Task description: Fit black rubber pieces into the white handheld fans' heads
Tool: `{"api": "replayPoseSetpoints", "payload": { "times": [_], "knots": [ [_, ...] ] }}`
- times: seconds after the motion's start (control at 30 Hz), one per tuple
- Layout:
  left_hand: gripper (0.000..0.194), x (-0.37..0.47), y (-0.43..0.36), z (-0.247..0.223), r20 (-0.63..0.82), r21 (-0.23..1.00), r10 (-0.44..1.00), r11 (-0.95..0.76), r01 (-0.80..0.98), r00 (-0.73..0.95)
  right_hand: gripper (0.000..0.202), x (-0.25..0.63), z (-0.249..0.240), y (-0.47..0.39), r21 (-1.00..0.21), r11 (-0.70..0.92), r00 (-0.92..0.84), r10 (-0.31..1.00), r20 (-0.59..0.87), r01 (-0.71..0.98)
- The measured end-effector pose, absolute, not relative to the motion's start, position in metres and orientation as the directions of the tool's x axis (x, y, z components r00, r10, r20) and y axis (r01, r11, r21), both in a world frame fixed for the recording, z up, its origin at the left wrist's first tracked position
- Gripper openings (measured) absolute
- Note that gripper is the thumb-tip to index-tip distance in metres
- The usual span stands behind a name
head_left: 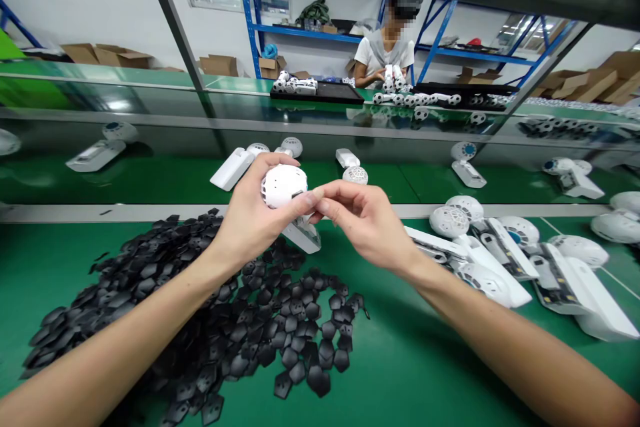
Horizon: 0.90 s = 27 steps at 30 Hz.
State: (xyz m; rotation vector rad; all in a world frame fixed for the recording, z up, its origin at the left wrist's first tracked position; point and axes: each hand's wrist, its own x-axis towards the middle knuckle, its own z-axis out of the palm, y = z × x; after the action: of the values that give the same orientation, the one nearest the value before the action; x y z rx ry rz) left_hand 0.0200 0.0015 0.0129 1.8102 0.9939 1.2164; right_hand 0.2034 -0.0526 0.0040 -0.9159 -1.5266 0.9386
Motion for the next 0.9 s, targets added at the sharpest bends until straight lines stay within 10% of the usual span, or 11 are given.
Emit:
{"api": "replayPoseSetpoints", "payload": {
  "times": [0.3,0.47,0.9],
  "knots": [
    [0.044,0.016,0.004,0.004,0.47,0.847,0.859,-0.504,0.171,0.205,0.02,0.247,0.014,-0.064,-0.903,0.236,-0.143,0.97,0.196,0.359],
    [0.046,0.016,0.005,0.0,0.488,0.841,0.844,-0.523,0.14,0.225,0.016,0.252,-0.006,-0.094,-0.671,0.099,-0.196,0.978,-0.07,0.735],
    [0.053,0.022,0.003,0.007,0.449,0.843,0.874,-0.483,0.237,0.184,0.009,0.244,-0.022,-0.114,-0.111,0.56,-0.567,0.822,-0.052,0.821]
  ]
}}
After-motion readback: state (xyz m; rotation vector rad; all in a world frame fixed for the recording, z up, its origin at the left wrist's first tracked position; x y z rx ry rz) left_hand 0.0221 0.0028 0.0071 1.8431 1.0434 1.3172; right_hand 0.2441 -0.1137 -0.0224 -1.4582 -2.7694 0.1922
